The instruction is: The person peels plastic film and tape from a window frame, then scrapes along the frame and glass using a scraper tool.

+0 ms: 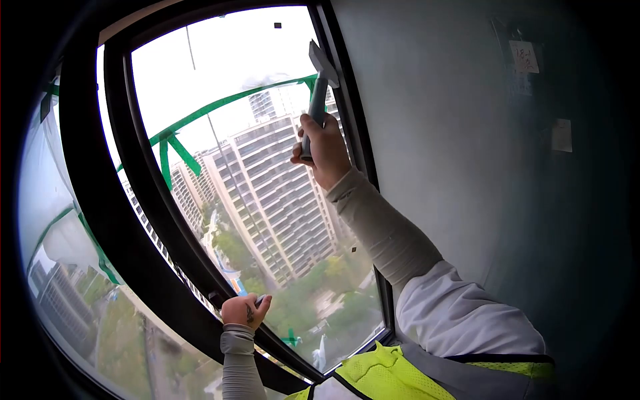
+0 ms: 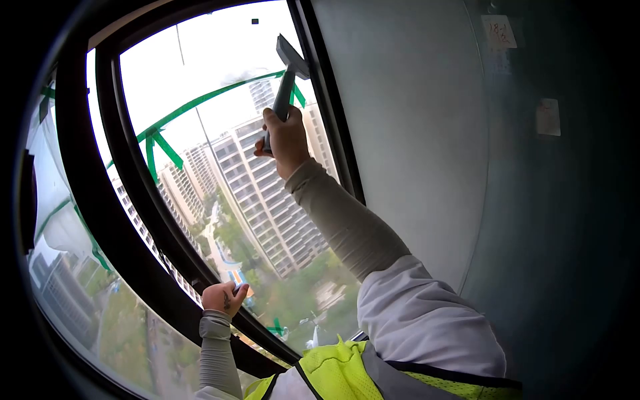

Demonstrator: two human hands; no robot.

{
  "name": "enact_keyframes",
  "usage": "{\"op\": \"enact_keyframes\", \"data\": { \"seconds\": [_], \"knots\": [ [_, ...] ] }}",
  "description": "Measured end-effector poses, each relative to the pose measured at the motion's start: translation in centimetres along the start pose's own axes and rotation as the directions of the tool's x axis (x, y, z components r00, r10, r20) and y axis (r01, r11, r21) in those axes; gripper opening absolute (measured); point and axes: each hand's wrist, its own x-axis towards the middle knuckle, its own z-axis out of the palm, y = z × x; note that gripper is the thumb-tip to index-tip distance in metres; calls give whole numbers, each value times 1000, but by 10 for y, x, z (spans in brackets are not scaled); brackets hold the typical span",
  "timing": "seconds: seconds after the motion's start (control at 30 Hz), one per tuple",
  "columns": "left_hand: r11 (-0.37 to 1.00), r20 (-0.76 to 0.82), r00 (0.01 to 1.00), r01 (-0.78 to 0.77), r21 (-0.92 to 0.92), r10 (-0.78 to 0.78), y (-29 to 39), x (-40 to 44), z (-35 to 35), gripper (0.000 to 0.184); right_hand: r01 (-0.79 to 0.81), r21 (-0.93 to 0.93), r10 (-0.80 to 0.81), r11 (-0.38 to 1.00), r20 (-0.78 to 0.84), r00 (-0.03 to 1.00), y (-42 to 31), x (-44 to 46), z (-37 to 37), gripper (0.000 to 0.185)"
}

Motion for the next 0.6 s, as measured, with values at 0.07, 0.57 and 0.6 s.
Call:
{"op": "enact_keyframes", "data": {
  "seconds": [0.07, 0.57, 0.6],
  "knots": [
    [1000, -6, 1000, 8, -4, -8, 1, 1, -1, 49, 43, -89, -40, 995, 32, 999, 66, -88, -45, 31],
    [999, -2, 1000, -22, 28, 22, 1, 5, -1, 52, -502, -837, 868, -217, -401, 294, 98, -460, -266, 47],
    [999, 4, 1000, -14, 31, 14, 1, 5, -1, 53, -539, -831, 860, -136, -369, 353, 104, -479, -272, 46]
  ]
}}
